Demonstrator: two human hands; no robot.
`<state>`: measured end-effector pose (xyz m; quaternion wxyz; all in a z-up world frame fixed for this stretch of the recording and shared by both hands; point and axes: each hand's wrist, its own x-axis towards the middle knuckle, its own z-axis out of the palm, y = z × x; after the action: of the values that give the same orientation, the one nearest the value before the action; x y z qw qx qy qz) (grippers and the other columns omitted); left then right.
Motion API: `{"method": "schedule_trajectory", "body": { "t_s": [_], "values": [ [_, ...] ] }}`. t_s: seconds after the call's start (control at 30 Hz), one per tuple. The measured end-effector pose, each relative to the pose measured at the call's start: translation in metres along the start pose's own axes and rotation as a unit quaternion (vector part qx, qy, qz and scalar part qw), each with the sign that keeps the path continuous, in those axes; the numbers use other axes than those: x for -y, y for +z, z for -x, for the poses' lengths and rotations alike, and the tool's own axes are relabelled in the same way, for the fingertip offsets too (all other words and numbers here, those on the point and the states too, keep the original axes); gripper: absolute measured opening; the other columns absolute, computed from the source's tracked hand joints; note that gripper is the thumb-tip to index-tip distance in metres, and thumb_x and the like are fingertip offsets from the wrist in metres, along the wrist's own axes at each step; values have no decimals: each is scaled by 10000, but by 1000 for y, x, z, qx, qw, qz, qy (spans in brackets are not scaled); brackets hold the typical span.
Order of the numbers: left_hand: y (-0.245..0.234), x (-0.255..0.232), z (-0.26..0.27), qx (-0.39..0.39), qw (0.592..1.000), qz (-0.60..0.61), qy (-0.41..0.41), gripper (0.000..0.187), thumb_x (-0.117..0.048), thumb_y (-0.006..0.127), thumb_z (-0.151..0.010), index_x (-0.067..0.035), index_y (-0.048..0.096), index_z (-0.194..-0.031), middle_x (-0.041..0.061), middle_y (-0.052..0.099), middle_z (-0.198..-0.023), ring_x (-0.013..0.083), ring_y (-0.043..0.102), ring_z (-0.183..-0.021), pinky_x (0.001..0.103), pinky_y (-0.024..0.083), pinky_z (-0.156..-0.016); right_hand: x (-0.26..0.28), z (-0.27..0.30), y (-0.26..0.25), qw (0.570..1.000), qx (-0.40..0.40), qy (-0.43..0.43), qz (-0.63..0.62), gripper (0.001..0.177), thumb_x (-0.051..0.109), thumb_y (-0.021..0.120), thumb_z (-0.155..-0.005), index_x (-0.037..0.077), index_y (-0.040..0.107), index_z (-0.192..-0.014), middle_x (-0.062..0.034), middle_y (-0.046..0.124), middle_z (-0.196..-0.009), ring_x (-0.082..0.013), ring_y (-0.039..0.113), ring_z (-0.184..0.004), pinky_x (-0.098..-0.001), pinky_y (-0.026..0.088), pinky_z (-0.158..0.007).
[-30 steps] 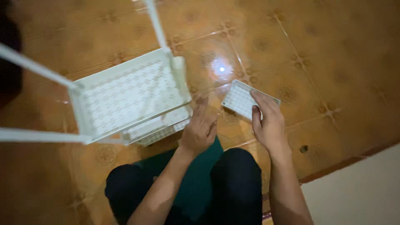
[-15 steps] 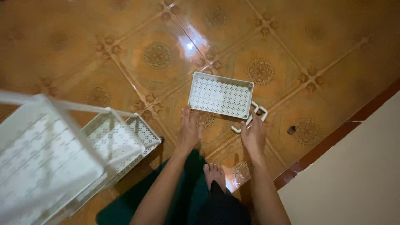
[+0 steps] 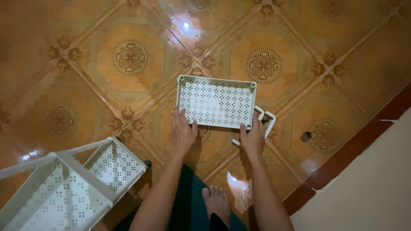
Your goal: The person assembles a white plastic storage rack by inserting four vertical legs into the corners of a perforated tray and then attaching two side handles. The person works on a green mat on a tiled floor, handling the tray, legs, and handles by hand.
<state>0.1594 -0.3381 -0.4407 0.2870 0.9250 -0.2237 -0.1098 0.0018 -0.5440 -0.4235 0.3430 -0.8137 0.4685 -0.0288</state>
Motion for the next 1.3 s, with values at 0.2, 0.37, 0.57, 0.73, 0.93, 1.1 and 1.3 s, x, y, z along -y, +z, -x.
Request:
{"method": "schedule_trajectory", "body": {
  "t_s": [0.2,0.37,0.57,0.73,0.93,1.1,1.3],
  "values": [
    [11,9,-7,-2,997,29,-75,721,-194,694,-952,126,318,-1478,329,353,-1514,484,309,-1457,549,333,-1168,-7,-8,15,999,-15,8,-46,719,210,676,-935,22,374,-1559,-249,576,-1260,-400,541,-1186,-519,451,-1007],
    [7,7,-2,-25,995,86,-51,642,-54,682,-912,40,383,-1472,298,380,-1481,413,527,-1307,443,501,-1067,-10,-11,19,999,-33,26,-12,613,125,643,-942,12,449,-1512,-255,596,-1192,-416,574,-1139,-510,450,-1011],
    [-20,-16,5,-4,987,126,-96,644,-42,717,-883,-3,410,-1448,222,438,-1427,344,606,-1246,396,537,-1003,-13,-2,9,992,-87,4,-89,514,26,594,-935,41,541,-1446,-262,564,-1278,-425,587,-1132,-495,463,-992],
    [-55,-41,30,-56,990,101,-81,664,-78,775,-851,-15,454,-1429,212,491,-1369,376,587,-1230,420,536,-998,-9,9,-6,989,-106,-2,-106,500,-10,599,-903,19,585,-1402,-236,584,-1245,-384,602,-1155,-471,488,-1007],
    [-115,-78,67,-66,977,161,-120,643,-149,768,-862,-38,479,-1425,196,485,-1435,335,621,-1199,437,540,-956,18,45,-46,976,-143,-33,-158,491,37,635,-912,-8,569,-1397,-230,573,-1278,-324,627,-1121,-429,537,-922],
    [-172,-99,102,-107,987,95,-68,578,-230,788,-872,-28,556,-1362,228,564,-1349,419,562,-1233,489,499,-989,65,74,-95,961,-80,62,-259,572,100,573,-913,61,510,-1480,-196,696,-1210,-266,713,-930,-395,589,-796],
    [-231,-126,132,-210,976,52,21,513,-357,839,-832,-27,687,-1194,289,560,-1353,471,544,-1216,521,478,-995,99,90,-144,968,-110,-31,-222,531,72,587,-969,4,518,-1491,-239,688,-1220,-244,706,-945,-376,569,-801]
  ]
}}
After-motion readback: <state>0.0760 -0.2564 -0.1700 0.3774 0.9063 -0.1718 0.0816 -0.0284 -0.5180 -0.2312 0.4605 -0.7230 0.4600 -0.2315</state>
